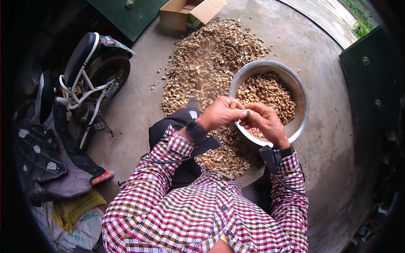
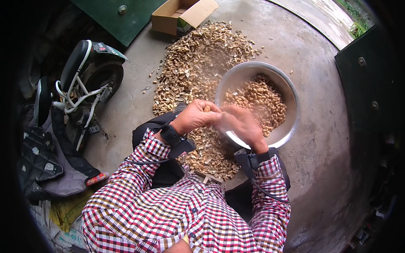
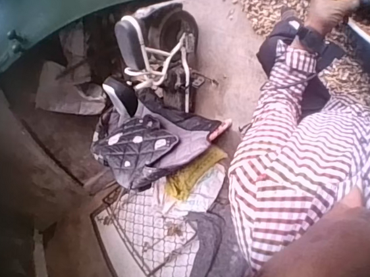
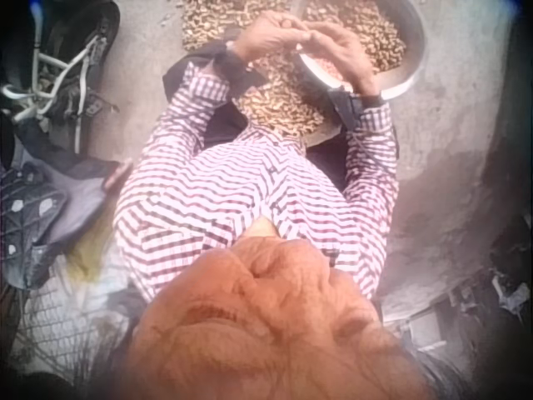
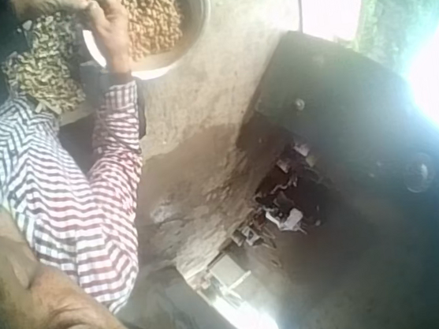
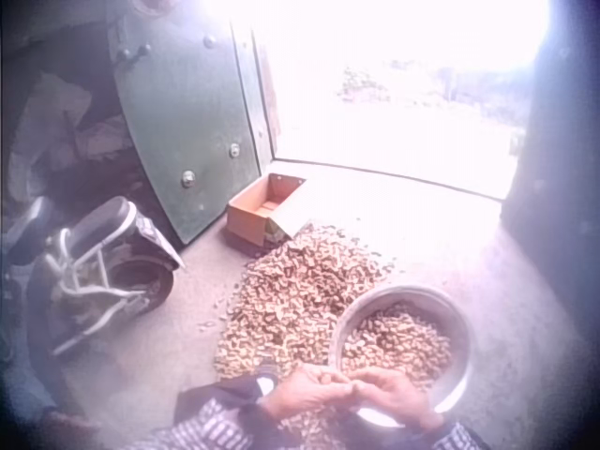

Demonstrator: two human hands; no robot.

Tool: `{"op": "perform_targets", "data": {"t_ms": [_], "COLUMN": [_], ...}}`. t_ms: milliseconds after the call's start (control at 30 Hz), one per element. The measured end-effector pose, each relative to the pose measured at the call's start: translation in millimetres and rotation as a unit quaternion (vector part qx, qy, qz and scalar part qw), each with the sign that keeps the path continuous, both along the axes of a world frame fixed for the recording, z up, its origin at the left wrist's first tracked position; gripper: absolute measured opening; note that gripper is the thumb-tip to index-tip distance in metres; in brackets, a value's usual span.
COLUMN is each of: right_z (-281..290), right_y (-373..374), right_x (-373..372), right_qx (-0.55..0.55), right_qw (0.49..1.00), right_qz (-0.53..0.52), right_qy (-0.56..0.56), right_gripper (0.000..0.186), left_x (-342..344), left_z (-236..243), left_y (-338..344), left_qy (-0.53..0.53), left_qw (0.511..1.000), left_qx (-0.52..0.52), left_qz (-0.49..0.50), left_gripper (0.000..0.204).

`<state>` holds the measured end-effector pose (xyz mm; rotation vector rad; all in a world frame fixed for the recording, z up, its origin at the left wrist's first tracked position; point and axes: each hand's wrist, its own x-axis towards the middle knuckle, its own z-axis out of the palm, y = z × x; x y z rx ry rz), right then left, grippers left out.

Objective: The person sits on the floor and shells peanuts by hand, placing the shelled kernels into a metal bowl and discarding the shells onto the floor. The person repeatedly picks up peanuts, removes the shells, and transfers the kernels into the bowl.

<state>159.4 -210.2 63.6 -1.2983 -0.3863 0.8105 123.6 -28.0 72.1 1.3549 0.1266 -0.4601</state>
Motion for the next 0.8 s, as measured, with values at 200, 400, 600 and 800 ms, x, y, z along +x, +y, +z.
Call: {"op": "perform_targets", "data": {"t_ms": [200, 400, 600, 800], "right_z": [1, -1, -4, -15], "right_y": [-1, -1, -1, 0], "right_x": [1, 0, 1, -2], "right_qx": [-0.042, -0.028, -0.058, -0.097], "right_qw": [0.998, 0.998, 0.995, 0.978], "right_qz": [-0.018, -0.008, 0.005, 0.000], "right_qy": [-0.044, -0.055, -0.082, -0.183], "right_gripper": [0.023, 0.023, 0.022, 0.018], "left_x": [0, -1, -2, -3], "left_z": [0, -3, -10, -6], "left_y": [-2, 1, 2, -1], "left_qy": [-0.031, -0.017, -0.070, -0.111], "left_qw": [0.999, 1.000, 0.992, 0.972], "left_qx": [-0.007, -0.007, 0.098, 0.199], "left_qz": [-0.005, -0.010, -0.036, -0.046], "left_gripper": [0.012, 0.011, 0.012, 0.010]}}
